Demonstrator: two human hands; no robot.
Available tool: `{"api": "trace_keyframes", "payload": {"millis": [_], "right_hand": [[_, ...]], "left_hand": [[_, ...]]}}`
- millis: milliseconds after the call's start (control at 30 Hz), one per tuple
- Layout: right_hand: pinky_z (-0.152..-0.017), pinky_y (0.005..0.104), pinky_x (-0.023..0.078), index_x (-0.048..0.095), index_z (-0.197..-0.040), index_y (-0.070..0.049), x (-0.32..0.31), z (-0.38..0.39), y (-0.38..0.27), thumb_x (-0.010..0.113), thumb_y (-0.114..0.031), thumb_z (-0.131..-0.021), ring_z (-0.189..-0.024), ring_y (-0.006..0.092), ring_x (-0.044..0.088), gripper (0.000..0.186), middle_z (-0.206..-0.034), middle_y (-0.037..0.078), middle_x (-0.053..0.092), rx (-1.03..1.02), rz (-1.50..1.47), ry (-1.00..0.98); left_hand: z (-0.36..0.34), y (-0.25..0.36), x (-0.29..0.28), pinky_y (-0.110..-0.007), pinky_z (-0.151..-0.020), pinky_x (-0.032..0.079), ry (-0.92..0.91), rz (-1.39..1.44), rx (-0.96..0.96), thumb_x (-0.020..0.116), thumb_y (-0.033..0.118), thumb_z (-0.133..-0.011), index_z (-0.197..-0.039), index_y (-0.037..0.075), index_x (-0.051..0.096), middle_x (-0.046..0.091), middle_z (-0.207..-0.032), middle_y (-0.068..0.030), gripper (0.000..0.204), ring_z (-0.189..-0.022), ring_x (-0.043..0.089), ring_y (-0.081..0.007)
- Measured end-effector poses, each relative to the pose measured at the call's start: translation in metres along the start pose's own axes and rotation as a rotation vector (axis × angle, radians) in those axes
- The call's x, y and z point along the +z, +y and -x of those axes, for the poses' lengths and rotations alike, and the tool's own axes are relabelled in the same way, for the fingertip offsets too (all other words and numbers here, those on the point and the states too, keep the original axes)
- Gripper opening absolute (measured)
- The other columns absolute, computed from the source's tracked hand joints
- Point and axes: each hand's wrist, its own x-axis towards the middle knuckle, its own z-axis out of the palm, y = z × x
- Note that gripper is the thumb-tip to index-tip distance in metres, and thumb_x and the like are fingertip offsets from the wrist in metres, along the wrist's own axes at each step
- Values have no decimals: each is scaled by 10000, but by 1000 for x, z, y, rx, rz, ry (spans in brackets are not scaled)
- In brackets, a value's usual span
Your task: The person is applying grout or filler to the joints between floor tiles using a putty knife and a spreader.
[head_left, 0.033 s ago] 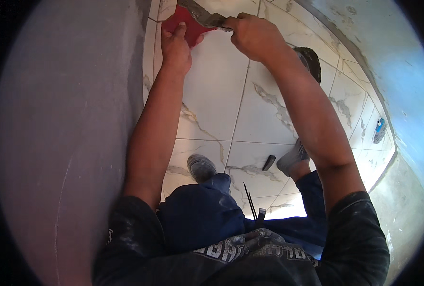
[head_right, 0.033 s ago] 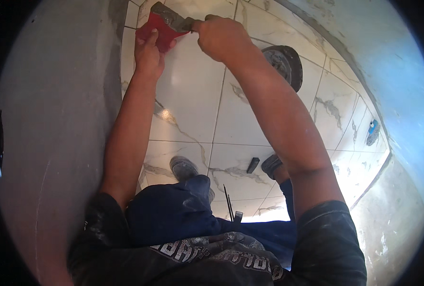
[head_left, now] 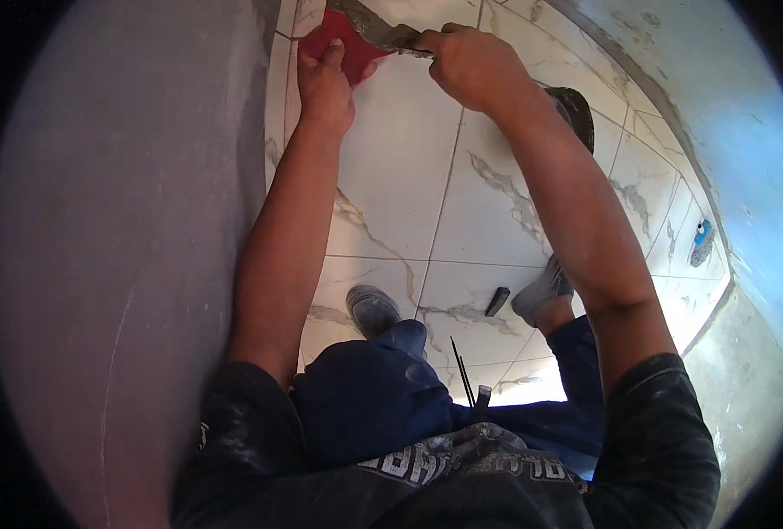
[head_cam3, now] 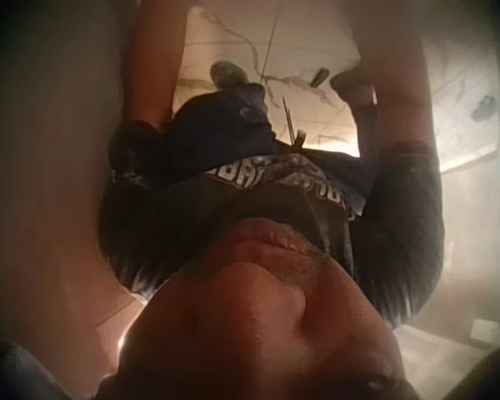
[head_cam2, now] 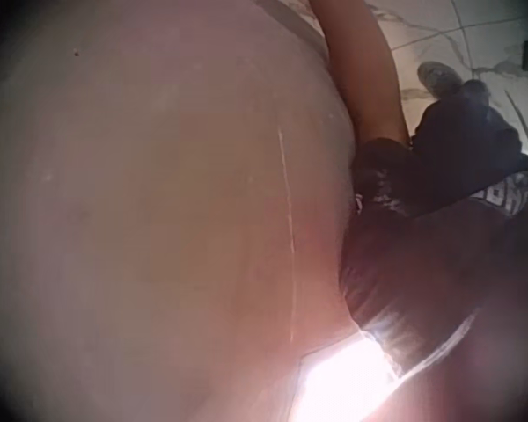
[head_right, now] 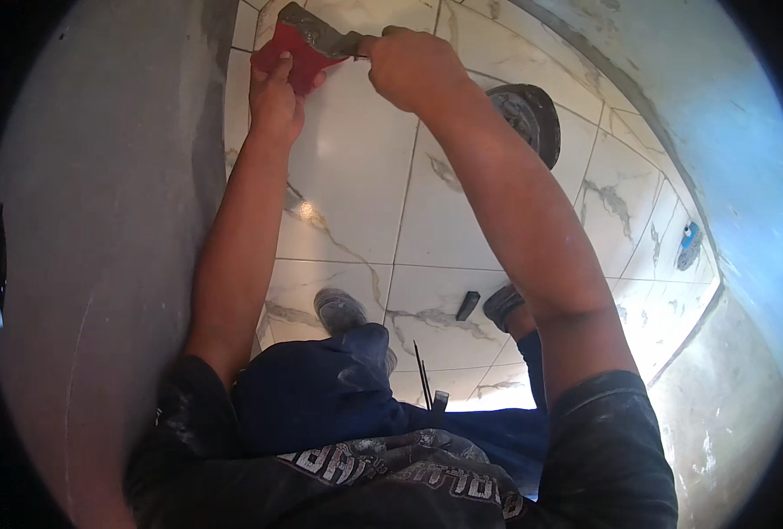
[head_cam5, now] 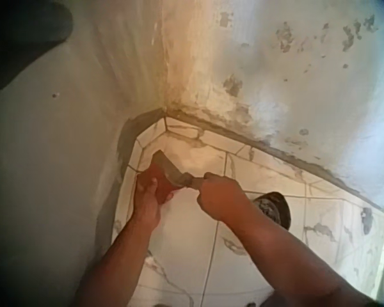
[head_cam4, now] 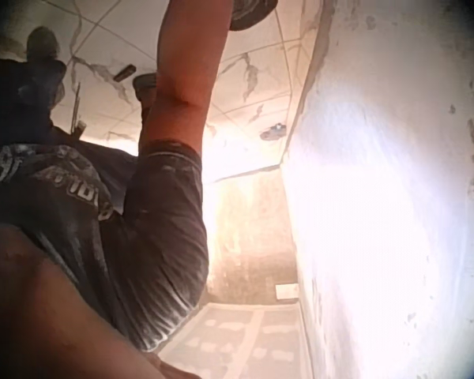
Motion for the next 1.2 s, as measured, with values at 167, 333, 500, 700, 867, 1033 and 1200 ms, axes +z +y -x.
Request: {"api": "trace_keyframes", "payload": {"millis": [167,333,500,700,867,1033,1200], "right_hand": [[-803,437,526,595,-1209,-155,23,-9,11,569,-154,-845,-934,312,640,365,-1008,134,638,23,33,-46],[-825,444,520,598,-1212,-152,43,-1,17,557,-151,-855,-962,327,633,359,-1071,135,634,68,-48,-3],[-830,452,515,600,-1206,-138,43,9,16,543,-145,-862,-975,338,628,348,-1090,134,641,62,-133,83],[-860,434,520,589,-1220,-135,41,-3,9,549,-176,-866,-1003,349,629,359,-1100,185,636,144,-179,32],[-807,487,515,591,-1180,-129,74,9,-10,521,-129,-868,-942,392,629,319,-1014,200,650,173,-216,188],[-789,502,517,588,-1168,-111,66,28,2,529,-129,-864,-910,411,631,310,-1032,212,641,244,-287,286],[-805,477,538,579,-1151,-72,69,2,-16,519,-109,-857,-944,414,642,303,-1077,250,603,263,-232,178]], "left_hand": [[-14,-7,-8,-328,-662,593,80,-30,31,437,90,-989,-1188,86,480,606,-1138,-81,203,-921,649,-193],[-14,-3,-11,-326,-652,592,55,-106,96,441,86,-987,-1197,86,466,598,-1145,-85,212,-917,644,-190],[3,16,-5,-396,-746,580,18,-6,110,461,94,-988,-1234,92,445,578,-1164,-80,246,-1002,615,-222],[54,35,-15,-365,-721,574,-34,20,36,460,104,-985,-1258,84,454,584,-1182,-74,274,-987,628,-196],[104,33,-39,-366,-730,573,8,120,-73,494,135,-978,-1293,103,452,579,-1199,-64,319,-1011,620,-194],[147,17,-64,-376,-733,576,-38,291,-177,521,168,-973,-1321,122,447,586,-1193,-51,359,-1029,617,-195],[159,10,-74,-375,-724,583,-116,386,-235,503,174,-979,-1344,129,443,576,-1229,-55,372,-1053,609,-194]]}}
